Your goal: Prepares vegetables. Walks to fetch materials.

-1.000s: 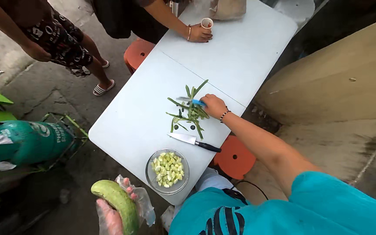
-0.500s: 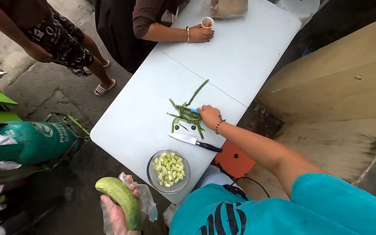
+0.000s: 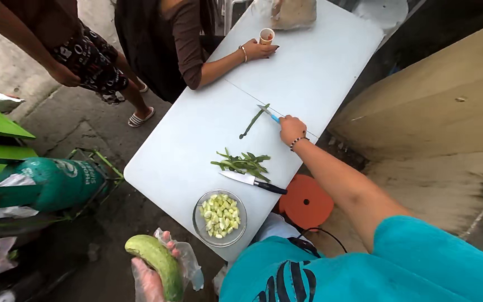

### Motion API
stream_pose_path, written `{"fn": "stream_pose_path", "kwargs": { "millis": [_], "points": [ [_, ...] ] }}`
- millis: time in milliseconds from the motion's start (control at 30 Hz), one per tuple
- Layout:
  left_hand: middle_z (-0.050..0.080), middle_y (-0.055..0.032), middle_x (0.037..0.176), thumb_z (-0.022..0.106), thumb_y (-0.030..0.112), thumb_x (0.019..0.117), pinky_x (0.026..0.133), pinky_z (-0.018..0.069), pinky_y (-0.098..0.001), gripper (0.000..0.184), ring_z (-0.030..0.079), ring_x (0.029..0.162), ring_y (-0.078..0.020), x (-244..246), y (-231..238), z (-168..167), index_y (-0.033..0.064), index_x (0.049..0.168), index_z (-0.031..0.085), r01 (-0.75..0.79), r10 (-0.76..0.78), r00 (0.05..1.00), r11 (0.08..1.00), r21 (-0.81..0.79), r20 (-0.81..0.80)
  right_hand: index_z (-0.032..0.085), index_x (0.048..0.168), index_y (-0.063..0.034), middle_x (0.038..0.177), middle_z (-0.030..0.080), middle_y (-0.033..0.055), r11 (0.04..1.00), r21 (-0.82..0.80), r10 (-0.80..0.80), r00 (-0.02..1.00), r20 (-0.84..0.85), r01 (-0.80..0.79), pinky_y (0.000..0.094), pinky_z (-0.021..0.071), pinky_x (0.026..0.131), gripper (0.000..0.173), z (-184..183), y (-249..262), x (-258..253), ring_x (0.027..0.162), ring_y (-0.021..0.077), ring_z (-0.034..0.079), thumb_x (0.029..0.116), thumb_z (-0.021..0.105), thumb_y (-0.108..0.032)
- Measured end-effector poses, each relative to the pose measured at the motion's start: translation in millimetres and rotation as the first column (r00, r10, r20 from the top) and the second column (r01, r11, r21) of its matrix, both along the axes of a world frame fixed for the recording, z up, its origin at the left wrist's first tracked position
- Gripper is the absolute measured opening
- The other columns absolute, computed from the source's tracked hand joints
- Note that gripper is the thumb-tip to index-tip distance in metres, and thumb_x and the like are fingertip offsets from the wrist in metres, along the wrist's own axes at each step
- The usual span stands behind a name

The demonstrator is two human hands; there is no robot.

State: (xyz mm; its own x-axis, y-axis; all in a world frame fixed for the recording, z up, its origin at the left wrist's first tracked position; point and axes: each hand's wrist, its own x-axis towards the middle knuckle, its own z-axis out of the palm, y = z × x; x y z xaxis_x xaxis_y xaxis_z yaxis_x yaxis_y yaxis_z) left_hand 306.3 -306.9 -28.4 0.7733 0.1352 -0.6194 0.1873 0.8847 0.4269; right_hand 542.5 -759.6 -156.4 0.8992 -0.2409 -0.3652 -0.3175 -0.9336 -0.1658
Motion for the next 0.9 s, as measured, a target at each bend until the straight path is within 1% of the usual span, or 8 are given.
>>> {"fn": "stream_pose_path", "kwargs": {
  "millis": [133, 233, 333, 467, 633, 733, 833, 900],
  "points": [
    [0.072, -0.0104, 0.112, 0.017, 0.072, 0.0999, 0.067, 0.0635, -0.0324, 0.08, 0.074, 0.084, -0.02, -1.3, -3.4, 3.5, 0.0097, 0.129, 0.058, -0.005, 0.006, 1.0, 1.0, 0.023, -0.017, 0.066, 0.124, 0.0033, 0.128, 0.063, 0.0274, 0.997, -0.043, 0.064, 0.992, -0.108, -0.069, 0.0661, 0.0537, 0.083, 0.033, -2.3, 0.7, -13.1, 0.119, 0.0496, 0.06, 0.0925, 0.058, 0.005],
    [0.071, -0.0116, 0.113, 0.017, 0.073, 0.0994, 0.067, 0.0636, -0.0334, 0.081, 0.074, 0.085, -0.0215, -2.6, -4.5, 3.3, 0.0091, 0.128, 0.058, -0.023, 0.023, 1.0, 1.0, -0.019, 0.005, 0.071, 0.119, -0.0011, 0.12, 0.066, 0.0266, 0.962, 0.006, 0.273, 0.955, -0.117, -0.274, 0.0674, 0.0529, 0.078, 0.029, 5.4, 12.6, -52.5, 0.114, 0.0506, 0.061, 0.0933, 0.058, 0.006],
    [0.072, -0.0117, 0.113, 0.017, 0.072, 0.0995, 0.068, 0.0639, -0.0339, 0.081, 0.074, 0.085, -0.0219, -4.3, -5.1, 3.2, 0.0094, 0.126, 0.06, -0.027, 0.027, 0.999, 0.999, -0.025, 0.017, 0.074, 0.121, -0.0115, 0.117, 0.069, 0.018, 0.912, 0.068, 0.409, 0.905, -0.114, -0.404, 0.0627, 0.0545, 0.078, 0.036, 7.8, 27.3, -84.2, 0.109, 0.0437, 0.064, 0.0904, 0.063, 0.004],
    [0.071, -0.0122, 0.113, 0.015, 0.072, 0.0996, 0.067, 0.0635, -0.0336, 0.081, 0.074, 0.084, -0.0222, -6.2, -10.1, 4.2, 0.0098, 0.128, 0.057, -0.047, 0.047, 0.999, 0.999, -0.014, 0.012, 0.067, 0.132, -0.0075, 0.123, 0.067, 0.0236, 0.969, 0.114, 0.222, 0.975, -0.026, -0.217, 0.0674, 0.0533, 0.083, 0.042, 14.4, 19.4, -56.8, 0.111, 0.0472, 0.065, 0.0915, 0.059, 0.002],
    [0.071, -0.0122, 0.113, 0.018, 0.074, 0.0987, 0.068, 0.0637, -0.0339, 0.081, 0.074, 0.086, -0.0215, -10.2, -12.0, 4.3, 0.0098, 0.128, 0.058, -0.038, 0.038, 0.999, 0.999, -0.028, 0.017, 0.068, 0.12, 0.0035, 0.125, 0.064, 0.0272, 0.997, -0.002, 0.073, 0.99, -0.119, -0.074, 0.0673, 0.0528, 0.085, 0.031, 5.1, 9.2, -11.0, 0.114, 0.0494, 0.062, 0.0892, 0.062, 0.003],
    [0.072, -0.0102, 0.113, 0.017, 0.073, 0.0989, 0.067, 0.0632, -0.0318, 0.082, 0.074, 0.085, -0.0195, -14.9, -12.4, 5.5, 0.01, 0.128, 0.059, -0.046, 0.046, 0.999, 0.999, 0.0, -0.006, 0.069, 0.119, 0.0018, 0.122, 0.065, 0.0268, 0.979, 0.037, 0.202, 0.966, -0.161, -0.199, 0.0672, 0.0536, 0.082, 0.03, 4.7, 25.6, -35.0, 0.112, 0.049, 0.064, 0.091, 0.06, 0.004],
    [0.072, -0.0089, 0.112, 0.016, 0.073, 0.0993, 0.066, 0.0631, -0.0312, 0.081, 0.074, 0.083, -0.0184, -19.3, -12.7, 8.0, 0.0106, 0.128, 0.059, -0.068, 0.068, 0.998, 0.998, 0.011, -0.017, 0.073, 0.121, -0.0067, 0.12, 0.068, 0.0202, 0.908, 0.098, 0.418, 0.893, -0.166, -0.407, 0.0633, 0.0544, 0.082, 0.033, 3.1, 42.2, -70.7, 0.111, 0.0445, 0.064, 0.0903, 0.065, 0.003],
    [0.071, -0.01, 0.113, 0.019, 0.074, 0.0986, 0.068, 0.0635, -0.0327, 0.081, 0.074, 0.086, -0.0197, -24.1, -9.4, 8.0, 0.0101, 0.128, 0.059, -0.074, 0.074, 0.997, 0.997, -0.016, -0.001, 0.071, 0.126, -0.0105, 0.121, 0.068, 0.0176, 0.886, 0.103, 0.463, 0.877, -0.13, -0.453, 0.0616, 0.0549, 0.081, 0.038, 4.3, 42.8, -75.6, 0.111, 0.0425, 0.064, 0.091, 0.063, 0.004]
  ]
}}
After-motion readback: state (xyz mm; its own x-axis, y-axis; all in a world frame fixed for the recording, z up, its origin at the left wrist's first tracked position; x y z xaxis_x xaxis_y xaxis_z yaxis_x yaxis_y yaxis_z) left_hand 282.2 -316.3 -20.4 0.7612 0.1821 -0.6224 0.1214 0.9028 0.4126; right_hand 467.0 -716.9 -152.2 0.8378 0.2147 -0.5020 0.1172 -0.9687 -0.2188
